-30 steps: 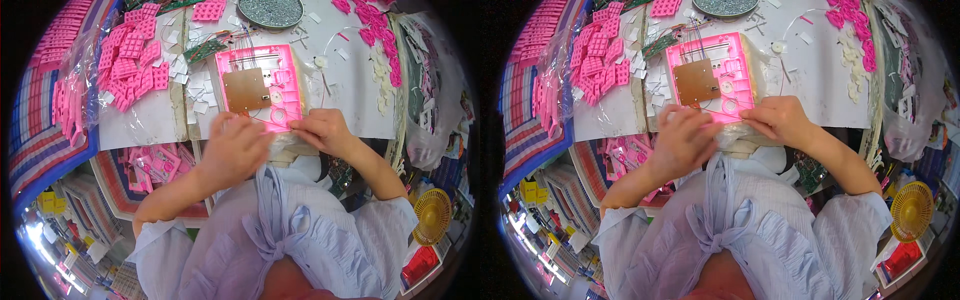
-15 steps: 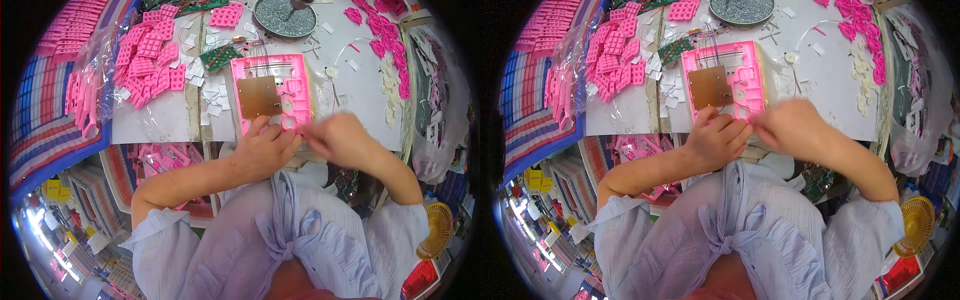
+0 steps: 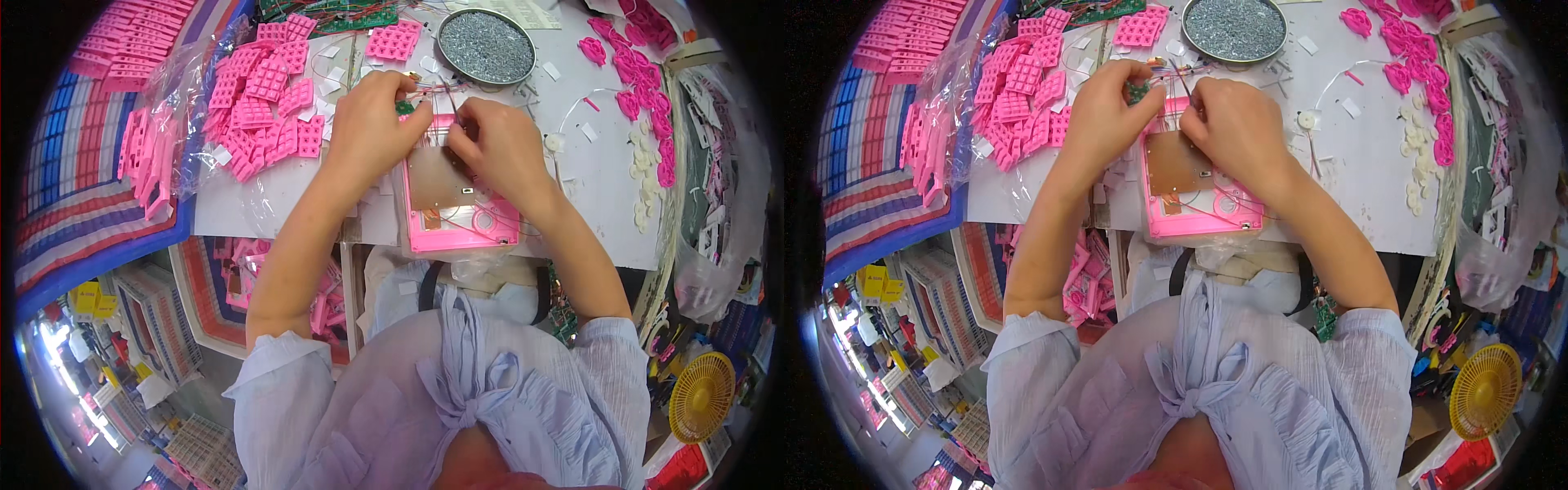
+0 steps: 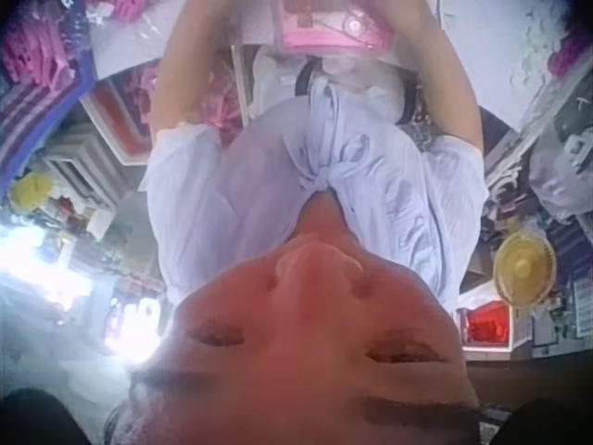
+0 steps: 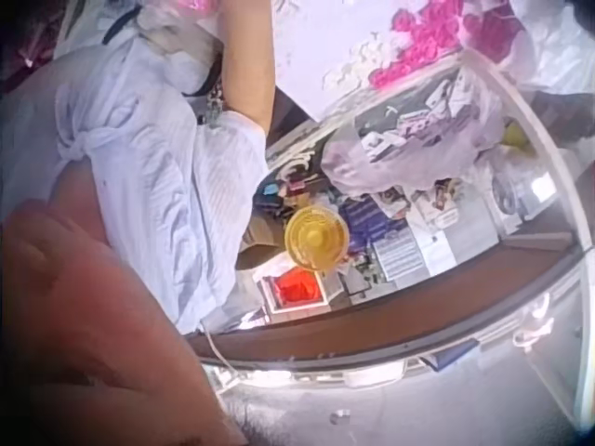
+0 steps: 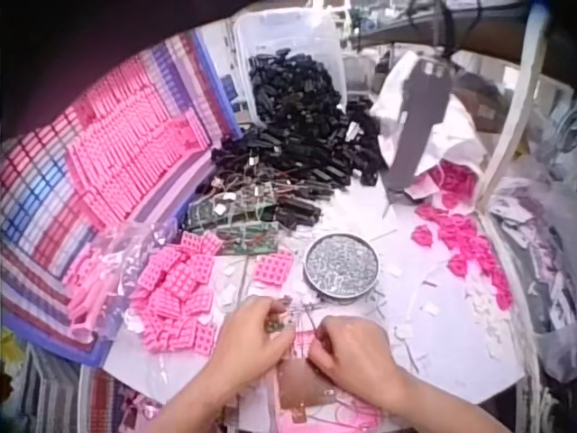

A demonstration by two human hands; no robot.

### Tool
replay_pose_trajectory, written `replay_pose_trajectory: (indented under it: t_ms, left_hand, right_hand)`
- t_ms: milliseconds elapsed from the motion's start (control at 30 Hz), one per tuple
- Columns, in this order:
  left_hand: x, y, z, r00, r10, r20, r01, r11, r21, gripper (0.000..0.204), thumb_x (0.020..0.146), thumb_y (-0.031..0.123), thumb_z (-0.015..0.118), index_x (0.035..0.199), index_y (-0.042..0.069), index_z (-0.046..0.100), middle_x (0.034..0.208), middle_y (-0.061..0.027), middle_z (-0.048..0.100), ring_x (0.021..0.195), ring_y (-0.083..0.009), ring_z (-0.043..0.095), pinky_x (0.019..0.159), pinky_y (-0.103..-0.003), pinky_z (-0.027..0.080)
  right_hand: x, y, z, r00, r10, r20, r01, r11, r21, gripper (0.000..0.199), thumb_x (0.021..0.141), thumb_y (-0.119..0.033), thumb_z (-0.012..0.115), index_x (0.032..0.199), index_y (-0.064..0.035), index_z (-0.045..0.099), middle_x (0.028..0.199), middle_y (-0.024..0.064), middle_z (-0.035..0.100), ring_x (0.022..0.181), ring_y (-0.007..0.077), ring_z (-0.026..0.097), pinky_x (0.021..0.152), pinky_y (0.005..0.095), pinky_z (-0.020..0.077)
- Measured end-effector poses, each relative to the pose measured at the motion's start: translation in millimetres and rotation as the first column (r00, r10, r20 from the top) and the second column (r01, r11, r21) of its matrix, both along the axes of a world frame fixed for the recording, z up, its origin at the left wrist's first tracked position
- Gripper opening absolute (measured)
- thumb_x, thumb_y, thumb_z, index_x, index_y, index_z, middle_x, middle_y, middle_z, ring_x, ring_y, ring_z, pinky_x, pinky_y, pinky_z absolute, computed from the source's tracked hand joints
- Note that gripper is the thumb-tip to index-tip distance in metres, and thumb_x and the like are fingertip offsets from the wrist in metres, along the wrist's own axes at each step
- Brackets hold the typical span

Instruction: Assembling a pink toy house by installing internal circuit boards and wiring.

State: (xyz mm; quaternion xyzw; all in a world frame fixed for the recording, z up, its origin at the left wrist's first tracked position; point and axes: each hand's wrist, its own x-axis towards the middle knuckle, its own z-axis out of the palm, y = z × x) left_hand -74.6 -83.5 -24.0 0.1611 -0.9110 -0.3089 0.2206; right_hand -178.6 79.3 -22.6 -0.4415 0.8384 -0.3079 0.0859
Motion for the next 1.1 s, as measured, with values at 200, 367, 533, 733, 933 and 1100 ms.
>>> replay_pose_trajectory:
  t_ms: [200,367,533,733,933,1100]
  left_hand:
    - [-6,7,-1,1.0,0.009,0.025,-0.004,0.985,-0.175,0.032,0.077,0.03,0.079,0.087,0.002,0.067,0.086,-0.0122,0.066,0.079,-0.03,0.066,0.071,-0.042,0.052]
    - [-4,18,-7,1.0,-0.003,-0.016,-0.002,0.949,-0.316,0.026,0.076,0.029,0.08,0.083,0.006,0.068,0.082,-0.008,0.066,0.078,-0.0274,0.066,0.071,-0.043,0.047]
    - [-3,21,-20,0.999,0.003,-0.051,-0.017,0.959,-0.282,0.015,0.076,0.021,0.078,0.081,0.01,0.071,0.083,-0.005,0.067,0.079,-0.0247,0.066,0.074,-0.042,0.044]
    - [2,27,-14,0.982,-0.083,-0.169,0.03,0.955,-0.296,0.01,0.078,0.017,0.077,0.084,0.012,0.071,0.087,-0.0008,0.066,0.086,-0.0213,0.063,0.082,-0.041,0.038]
    - [10,23,-8,0.99,-0.127,-0.058,0.121,0.986,-0.111,0.011,0.081,0.017,0.078,0.087,0.011,0.071,0.08,-0.0008,0.067,0.076,-0.0185,0.062,0.081,-0.038,0.038]
    - [11,21,-9,0.991,-0.13,-0.036,0.13,0.991,0.024,0.011,0.082,0.016,0.078,0.087,0.008,0.071,0.077,-0.0036,0.068,0.069,-0.0171,0.061,0.077,-0.036,0.039]
  right_hand:
    - [3,22,-13,0.929,0.328,-0.173,-0.36,0.911,-0.201,0.016,0.082,-0.021,0.073,0.092,-0.0093,0.07,0.09,0.0046,0.065,0.09,0.028,0.059,0.087,0.0423,0.0481]
    - [6,33,4,0.825,0.467,-0.318,-0.519,0.849,-0.101,0.028,0.079,-0.025,0.076,0.101,-0.0092,0.071,0.1,0.0072,0.063,0.101,0.0316,0.056,0.093,0.0453,0.047]
    - [-22,36,8,0.847,0.504,-0.168,-0.529,0.831,-0.173,0.034,0.078,-0.01,0.072,0.112,-0.0076,0.071,0.119,0.0099,0.063,0.113,0.0328,0.056,0.097,0.0428,0.0475]
    - [-47,3,1,0.904,0.362,-0.226,-0.42,0.847,-0.325,0.035,0.081,-0.004,0.07,0.115,-0.0061,0.068,0.105,0.0125,0.066,0.097,0.0321,0.063,0.084,0.0406,0.0527]
    - [-36,26,7,0.897,0.344,-0.276,-0.401,0.898,-0.183,0.02,0.078,-0.007,0.074,0.097,-0.0059,0.069,0.089,0.0087,0.065,0.083,0.0286,0.064,0.071,0.0394,0.0518]
    - [-22,23,10,0.851,0.28,-0.445,-0.297,0.954,0.034,0.008,0.075,-0.01,0.071,0.081,-0.0065,0.068,0.083,0.0078,0.063,0.082,0.0274,0.063,0.069,0.04,0.0499]
